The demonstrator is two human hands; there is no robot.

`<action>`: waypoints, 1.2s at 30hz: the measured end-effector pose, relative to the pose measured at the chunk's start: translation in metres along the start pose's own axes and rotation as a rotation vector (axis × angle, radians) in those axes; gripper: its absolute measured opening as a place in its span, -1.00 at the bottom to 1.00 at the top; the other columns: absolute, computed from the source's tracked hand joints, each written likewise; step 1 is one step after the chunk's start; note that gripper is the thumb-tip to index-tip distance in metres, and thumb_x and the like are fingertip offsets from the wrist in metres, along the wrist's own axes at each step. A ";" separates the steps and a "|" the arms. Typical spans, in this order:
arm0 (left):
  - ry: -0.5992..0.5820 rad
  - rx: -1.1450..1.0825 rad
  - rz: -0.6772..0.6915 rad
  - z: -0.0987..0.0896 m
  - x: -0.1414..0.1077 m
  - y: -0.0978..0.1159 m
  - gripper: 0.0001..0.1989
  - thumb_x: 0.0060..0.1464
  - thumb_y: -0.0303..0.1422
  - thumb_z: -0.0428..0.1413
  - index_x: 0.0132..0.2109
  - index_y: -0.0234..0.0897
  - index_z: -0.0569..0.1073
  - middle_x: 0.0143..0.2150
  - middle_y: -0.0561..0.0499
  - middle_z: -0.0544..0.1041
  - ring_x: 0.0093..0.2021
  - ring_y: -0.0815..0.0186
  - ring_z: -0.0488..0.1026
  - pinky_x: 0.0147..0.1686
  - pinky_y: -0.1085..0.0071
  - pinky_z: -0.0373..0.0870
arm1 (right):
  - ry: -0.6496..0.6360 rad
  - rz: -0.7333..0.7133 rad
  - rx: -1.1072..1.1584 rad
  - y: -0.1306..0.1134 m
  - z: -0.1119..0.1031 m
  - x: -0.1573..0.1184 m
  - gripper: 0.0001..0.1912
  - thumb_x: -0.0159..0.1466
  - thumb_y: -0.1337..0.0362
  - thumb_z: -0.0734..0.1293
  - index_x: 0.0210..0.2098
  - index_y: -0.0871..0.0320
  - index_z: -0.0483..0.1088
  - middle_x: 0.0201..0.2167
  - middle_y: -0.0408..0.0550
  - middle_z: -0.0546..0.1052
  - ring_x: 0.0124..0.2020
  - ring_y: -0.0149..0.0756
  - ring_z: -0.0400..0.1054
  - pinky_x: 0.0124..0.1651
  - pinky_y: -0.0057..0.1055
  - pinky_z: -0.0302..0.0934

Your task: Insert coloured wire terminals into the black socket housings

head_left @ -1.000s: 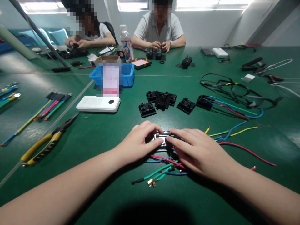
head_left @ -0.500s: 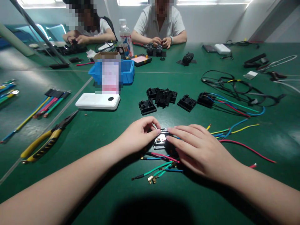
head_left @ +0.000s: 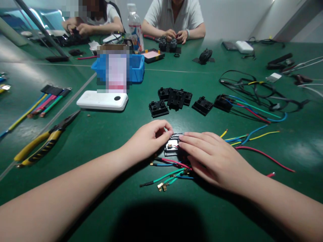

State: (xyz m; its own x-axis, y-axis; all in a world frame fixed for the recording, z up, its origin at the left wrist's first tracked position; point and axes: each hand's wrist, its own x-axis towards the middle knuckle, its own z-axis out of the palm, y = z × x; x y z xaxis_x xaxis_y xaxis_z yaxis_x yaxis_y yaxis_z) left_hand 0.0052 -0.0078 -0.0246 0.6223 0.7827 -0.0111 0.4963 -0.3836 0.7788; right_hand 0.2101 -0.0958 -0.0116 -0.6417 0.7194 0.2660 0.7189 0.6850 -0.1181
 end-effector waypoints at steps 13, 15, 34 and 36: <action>-0.050 0.055 0.058 -0.005 -0.003 0.003 -0.80 0.11 -0.29 0.07 -0.10 -0.22 0.40 -0.25 0.07 0.43 -0.31 0.38 0.35 -0.26 0.44 0.29 | 0.012 0.012 -0.002 0.002 0.004 0.001 -0.62 0.33 0.38 0.16 0.12 0.27 0.28 0.15 0.10 0.36 0.16 -0.13 0.19 0.11 -0.12 0.15; -0.072 0.072 0.059 -0.005 -0.003 0.002 -0.80 0.13 -0.26 0.07 -0.11 -0.20 0.41 -0.25 0.08 0.42 -0.32 0.39 0.34 -0.29 0.44 0.29 | 0.017 0.012 0.000 0.002 0.004 0.000 -0.61 0.32 0.37 0.17 0.12 0.27 0.27 0.15 0.11 0.36 0.17 -0.10 0.18 0.11 -0.10 0.15; -0.022 0.287 0.433 -0.007 -0.007 -0.004 -0.83 0.19 -0.37 0.03 -0.13 -0.29 0.48 -0.21 -0.02 0.46 -0.16 0.32 0.37 -0.12 0.39 0.30 | 0.132 0.208 0.126 0.010 0.012 -0.005 -0.64 0.22 0.51 0.20 -0.01 0.19 0.35 0.06 0.05 0.43 0.02 -0.17 0.32 0.03 -0.14 0.25; -0.023 0.255 0.419 -0.007 -0.007 -0.004 -0.84 0.19 -0.39 0.03 -0.14 -0.29 0.48 -0.22 -0.01 0.47 -0.16 0.34 0.37 -0.12 0.41 0.30 | 0.128 0.205 0.123 0.010 0.012 -0.006 -0.64 0.23 0.52 0.19 -0.01 0.19 0.35 0.06 0.04 0.43 0.00 -0.18 0.34 0.00 -0.16 0.27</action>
State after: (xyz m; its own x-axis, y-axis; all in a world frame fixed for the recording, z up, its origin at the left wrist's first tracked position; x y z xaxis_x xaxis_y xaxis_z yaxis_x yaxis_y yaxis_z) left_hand -0.0050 -0.0086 -0.0231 0.8117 0.5257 0.2546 0.3310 -0.7730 0.5412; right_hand 0.2177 -0.0915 -0.0260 -0.4410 0.8296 0.3423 0.7879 0.5406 -0.2949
